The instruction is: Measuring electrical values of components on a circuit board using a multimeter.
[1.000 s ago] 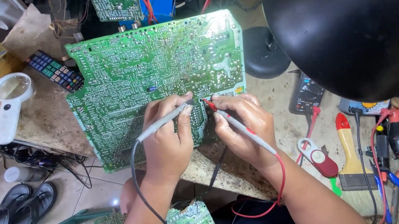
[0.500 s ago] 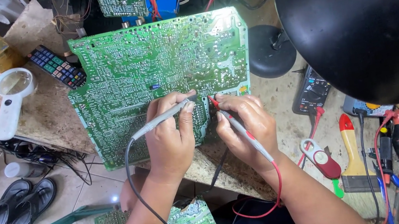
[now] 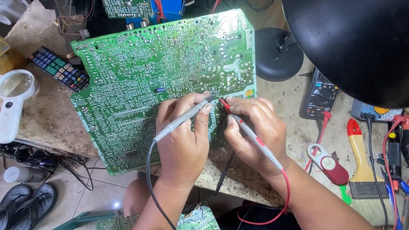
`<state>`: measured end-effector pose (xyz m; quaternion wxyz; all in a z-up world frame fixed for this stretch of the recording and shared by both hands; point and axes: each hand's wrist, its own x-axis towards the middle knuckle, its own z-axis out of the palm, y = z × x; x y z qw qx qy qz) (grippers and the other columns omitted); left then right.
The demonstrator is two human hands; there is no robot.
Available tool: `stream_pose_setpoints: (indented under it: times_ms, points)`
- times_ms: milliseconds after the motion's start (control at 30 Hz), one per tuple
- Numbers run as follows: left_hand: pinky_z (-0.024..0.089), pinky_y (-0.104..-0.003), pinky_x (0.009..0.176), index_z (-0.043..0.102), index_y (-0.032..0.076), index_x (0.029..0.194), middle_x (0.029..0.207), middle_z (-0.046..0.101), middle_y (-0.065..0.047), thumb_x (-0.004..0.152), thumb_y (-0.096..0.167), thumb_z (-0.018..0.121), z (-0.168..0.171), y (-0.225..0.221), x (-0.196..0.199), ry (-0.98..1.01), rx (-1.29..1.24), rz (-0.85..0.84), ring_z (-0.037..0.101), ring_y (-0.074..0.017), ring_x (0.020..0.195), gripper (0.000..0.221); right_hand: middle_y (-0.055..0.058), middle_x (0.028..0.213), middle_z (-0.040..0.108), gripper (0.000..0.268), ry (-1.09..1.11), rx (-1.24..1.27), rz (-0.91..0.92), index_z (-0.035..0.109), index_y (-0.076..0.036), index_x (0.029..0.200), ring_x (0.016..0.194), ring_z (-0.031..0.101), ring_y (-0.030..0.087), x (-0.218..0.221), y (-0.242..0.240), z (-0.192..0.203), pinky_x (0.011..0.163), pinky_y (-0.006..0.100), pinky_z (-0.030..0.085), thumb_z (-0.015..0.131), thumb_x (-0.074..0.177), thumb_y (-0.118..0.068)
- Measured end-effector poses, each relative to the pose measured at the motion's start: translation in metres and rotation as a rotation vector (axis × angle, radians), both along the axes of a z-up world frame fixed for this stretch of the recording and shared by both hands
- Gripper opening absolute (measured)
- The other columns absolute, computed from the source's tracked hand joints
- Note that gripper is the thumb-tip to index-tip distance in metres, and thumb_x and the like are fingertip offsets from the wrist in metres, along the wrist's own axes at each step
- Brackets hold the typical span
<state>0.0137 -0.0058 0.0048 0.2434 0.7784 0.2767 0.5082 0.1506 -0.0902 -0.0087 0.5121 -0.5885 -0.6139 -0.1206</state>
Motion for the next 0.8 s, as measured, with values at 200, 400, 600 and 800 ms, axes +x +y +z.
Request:
stream_pose_setpoints:
  times_ms: [200,400,600,800]
  points:
    - [0.053,-0.038,0.083,0.063,0.012,0.109,0.103,0.079,-0.006,0.104,0.022,0.061,-0.007,0.002,0.006,0.03,0.034,0.037,0.066,-0.0264,0.091,0.011,0.016,0.095,0.077,0.006,-0.006,-0.012,-0.011,0.07,0.0,0.094,0.098,0.078,0.035,-0.002,0.0,0.004,0.093,0.043,0.056,0.071,0.088,0.0]
    - [0.052,-0.039,0.082,0.063,0.012,0.108,0.102,0.079,-0.005,0.103,0.022,0.062,-0.007,0.001,0.005,0.022,0.008,0.039,0.066,-0.027,0.091,0.011,0.016,0.096,0.078,0.006,0.007,-0.021,-0.002,0.07,0.0,0.094,0.098,0.078,0.035,0.0,0.0,0.003,0.093,0.044,0.056,0.072,0.088,-0.001]
    - [0.052,-0.039,0.082,0.064,0.012,0.108,0.1,0.079,-0.004,0.103,0.022,0.062,-0.007,0.001,0.006,0.017,0.021,0.04,0.066,-0.0269,0.089,0.011,0.017,0.095,0.078,0.006,0.016,-0.02,0.003,0.071,0.001,0.093,0.098,0.078,0.036,0.001,0.0,0.003,0.093,0.045,0.056,0.072,0.088,0.0]
    - [0.052,-0.04,0.081,0.065,0.012,0.108,0.099,0.078,-0.004,0.103,0.022,0.063,-0.008,0.002,0.007,0.024,0.03,0.054,0.066,-0.0273,0.089,0.011,0.017,0.095,0.077,0.006,0.02,-0.005,0.018,0.07,0.001,0.093,0.098,0.078,0.037,0.0,0.0,0.005,0.092,0.046,0.057,0.072,0.087,0.0]
